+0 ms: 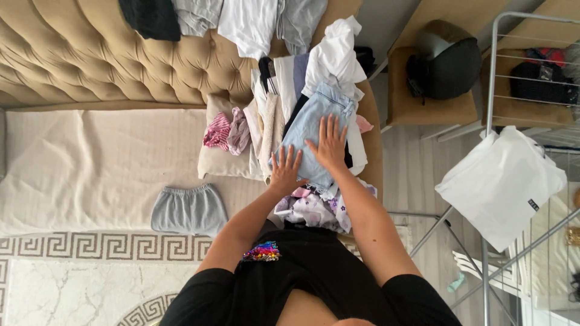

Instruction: The recorder folds several items of clothing, including denim shorts, a white t-shirt, and a patterned skirt, on a beige tufted couch.

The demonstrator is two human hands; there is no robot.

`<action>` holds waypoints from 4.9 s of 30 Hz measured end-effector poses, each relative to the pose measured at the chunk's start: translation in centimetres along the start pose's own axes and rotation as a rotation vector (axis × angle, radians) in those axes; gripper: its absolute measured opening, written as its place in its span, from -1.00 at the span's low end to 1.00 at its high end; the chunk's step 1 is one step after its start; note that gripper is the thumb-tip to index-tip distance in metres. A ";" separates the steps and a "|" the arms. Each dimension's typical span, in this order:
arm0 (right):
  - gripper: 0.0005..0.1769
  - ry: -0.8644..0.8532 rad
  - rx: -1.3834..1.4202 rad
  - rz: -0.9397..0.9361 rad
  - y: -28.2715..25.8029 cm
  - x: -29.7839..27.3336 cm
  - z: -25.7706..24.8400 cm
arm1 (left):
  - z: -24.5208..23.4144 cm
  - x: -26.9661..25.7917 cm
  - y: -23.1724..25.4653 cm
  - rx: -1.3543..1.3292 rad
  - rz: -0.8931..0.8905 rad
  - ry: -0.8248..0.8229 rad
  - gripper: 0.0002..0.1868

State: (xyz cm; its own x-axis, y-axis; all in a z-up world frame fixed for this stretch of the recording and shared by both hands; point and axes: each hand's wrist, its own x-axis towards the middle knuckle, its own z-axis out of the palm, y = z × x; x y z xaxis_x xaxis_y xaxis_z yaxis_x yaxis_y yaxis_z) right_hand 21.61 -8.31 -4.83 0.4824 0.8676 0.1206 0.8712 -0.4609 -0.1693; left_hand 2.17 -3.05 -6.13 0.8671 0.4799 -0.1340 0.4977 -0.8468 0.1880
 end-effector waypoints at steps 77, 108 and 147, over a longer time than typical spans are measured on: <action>-0.67 -0.067 0.976 -0.112 -12.0 27.0 -2.4 | -20.9 30.8 -34.3 -0.131 -0.198 0.157 -0.12; -0.50 0.609 2.009 0.192 -0.4 8.0 -25.2 | -20.8 13.6 -3.4 -0.989 0.354 0.550 -0.50; -0.63 0.399 1.871 0.243 -4.2 -7.7 -13.1 | -20.7 -1.7 0.9 -1.946 -0.072 0.434 -0.79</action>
State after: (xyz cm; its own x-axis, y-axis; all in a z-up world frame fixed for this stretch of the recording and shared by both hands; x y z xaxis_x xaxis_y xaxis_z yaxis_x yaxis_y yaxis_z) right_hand 15.46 -15.47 7.81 0.7858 0.6142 0.0732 -0.2672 0.4439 -0.8553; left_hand 1.65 0.12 14.42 0.6454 0.7627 -0.0426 -0.3821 0.3706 0.8466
